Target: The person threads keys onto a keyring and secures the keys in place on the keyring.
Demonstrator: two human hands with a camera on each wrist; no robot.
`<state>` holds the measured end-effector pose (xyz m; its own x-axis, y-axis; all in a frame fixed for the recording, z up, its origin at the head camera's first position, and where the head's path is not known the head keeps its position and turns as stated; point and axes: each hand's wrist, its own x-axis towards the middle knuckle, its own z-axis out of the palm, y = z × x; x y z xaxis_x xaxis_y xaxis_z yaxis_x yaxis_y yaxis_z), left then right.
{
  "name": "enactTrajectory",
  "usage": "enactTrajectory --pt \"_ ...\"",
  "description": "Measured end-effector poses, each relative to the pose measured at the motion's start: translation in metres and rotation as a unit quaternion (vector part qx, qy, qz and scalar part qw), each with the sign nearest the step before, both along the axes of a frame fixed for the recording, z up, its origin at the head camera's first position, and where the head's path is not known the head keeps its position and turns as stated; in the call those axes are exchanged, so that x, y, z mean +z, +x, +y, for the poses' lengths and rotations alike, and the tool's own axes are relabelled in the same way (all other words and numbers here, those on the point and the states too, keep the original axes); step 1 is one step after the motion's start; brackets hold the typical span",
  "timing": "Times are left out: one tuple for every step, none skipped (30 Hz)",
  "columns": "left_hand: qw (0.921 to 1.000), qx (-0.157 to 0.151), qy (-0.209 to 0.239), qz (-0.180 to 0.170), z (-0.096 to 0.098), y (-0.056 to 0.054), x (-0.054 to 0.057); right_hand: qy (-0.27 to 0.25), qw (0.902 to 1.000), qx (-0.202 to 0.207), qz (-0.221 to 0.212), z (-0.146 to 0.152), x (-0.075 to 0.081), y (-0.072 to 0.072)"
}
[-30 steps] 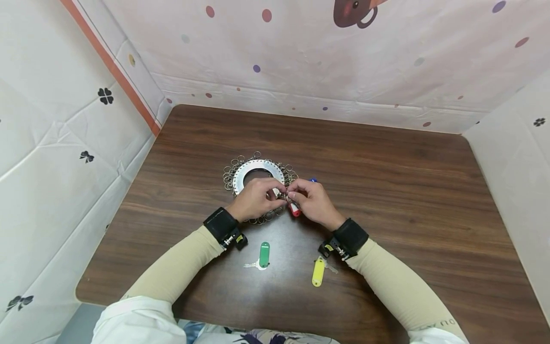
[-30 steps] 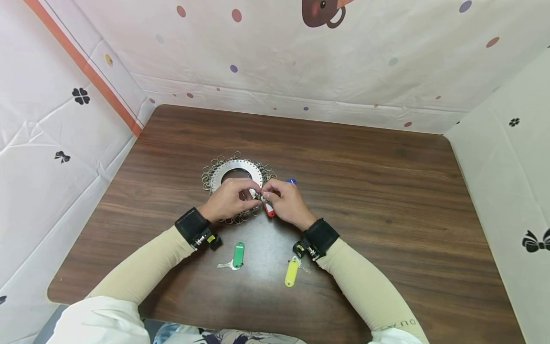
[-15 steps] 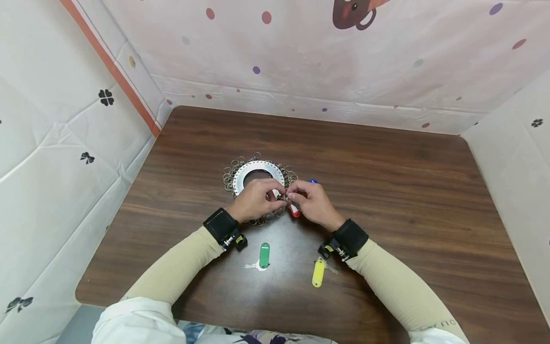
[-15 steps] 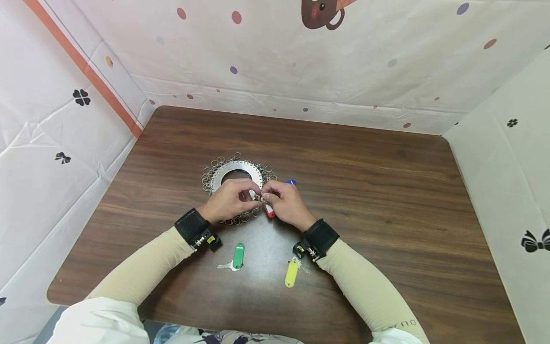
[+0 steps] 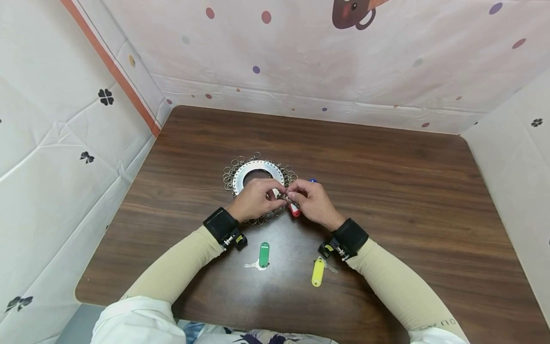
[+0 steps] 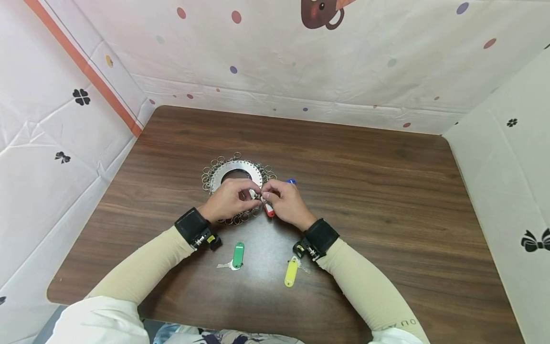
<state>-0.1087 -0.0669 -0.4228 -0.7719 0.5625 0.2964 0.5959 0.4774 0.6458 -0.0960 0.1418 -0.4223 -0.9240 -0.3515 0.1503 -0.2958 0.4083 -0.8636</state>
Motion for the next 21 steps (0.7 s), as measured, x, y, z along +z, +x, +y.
enactTrajectory --pt "1.0 0.0 -0.001 0.0 -0.0001 0.0 0.0001 0.0 1.0 -0.001 0.0 0.0 0.0003 0.0" --pt "1.0 0.0 -0.001 0.0 -0.0002 -0.0001 0.0001 0.0 1.0 -0.001 0.0 -0.0001 0.0005 0.0001" --pt "1.0 0.0 -0.002 0.0 -0.0004 -0.0001 0.0001 0.001 1.0 0.0 0.0 -0.0001 0.0006 0.0001" --pt "1.0 -0.001 -0.002 -0.001 -0.0005 -0.0002 0.0001 0.001 1.0 0.0 -0.001 0.0 0.0007 0.0002" --pt "1.0 -0.001 -0.003 -0.001 -0.0006 -0.0001 0.0001 0.001 1.0 0.001 0.0 0.0 0.0011 0.0003" --pt "1.0 -0.002 -0.003 -0.001 -0.0007 -0.0001 0.0002 0.001 1.0 0.001 0.0 0.0 0.0007 0.0003" --pt "1.0 -0.002 -0.004 -0.001 -0.0008 -0.0001 0.0002 0.002 1.0 0.001 0.001 0.0001 0.0001 0.0002" --pt "1.0 -0.002 -0.004 0.0 -0.0008 0.0 0.0001 0.003 1.0 0.002 0.003 0.0002 -0.0003 0.0002" --pt "1.0 -0.002 -0.004 0.0 -0.0008 0.0 0.0001 0.003 1.0 0.003 0.004 0.0003 -0.001 0.0" --pt "1.0 -0.002 -0.003 0.002 -0.0009 0.0001 0.0 0.002 1.0 0.004 0.005 0.0003 -0.0016 0.0" --pt "1.0 -0.003 -0.003 0.003 -0.0009 0.0001 -0.0001 0.001 1.0 0.005 0.007 0.0004 -0.0022 -0.0001" --pt "1.0 -0.003 -0.002 0.004 -0.0011 0.0001 -0.0002 0.001 0.9999 0.006 0.009 0.0005 -0.0029 -0.0003" --pt "1.0 -0.003 -0.002 0.005 -0.0012 0.0001 -0.0004 0.0 0.9999 0.008 0.011 0.0005 -0.0031 -0.0003" --pt "1.0 -0.003 -0.002 0.006 -0.0013 0.0001 -0.0004 -0.001 0.9999 0.009 0.012 0.0005 -0.0033 -0.0003" --pt "1.0 -0.003 -0.002 0.005 -0.0014 0.0001 -0.0004 -0.002 0.9999 0.009 0.012 0.0004 -0.0036 -0.0003" --pt "1.0 -0.004 -0.002 0.005 -0.0015 0.0001 -0.0004 -0.002 0.9999 0.009 0.013 0.0005 -0.0037 -0.0002" --pt "1.0 -0.004 -0.002 0.003 -0.0015 0.0 -0.0006 -0.003 0.9999 0.008 0.013 0.0004 -0.0036 -0.0001" --pt "1.0 -0.003 -0.002 0.001 -0.0015 -0.0001 -0.0007 -0.003 0.9999 0.008 0.013 0.0004 -0.0035 0.0" --pt "1.0 -0.003 -0.002 -0.001 -0.0014 -0.0002 -0.0008 -0.003 0.9999 0.006 0.011 0.0003 -0.0034 0.0001" --pt "1.0 -0.003 -0.001 -0.003 -0.0013 -0.0003 -0.001 -0.003 0.9999 0.004 0.01 0.0003 -0.0033 0.0002" --pt "1.0 -0.003 0.0 -0.007 -0.0012 -0.0004 -0.0012 -0.003 1.0 0.003 0.008 0.0003 -0.0029 0.0003"
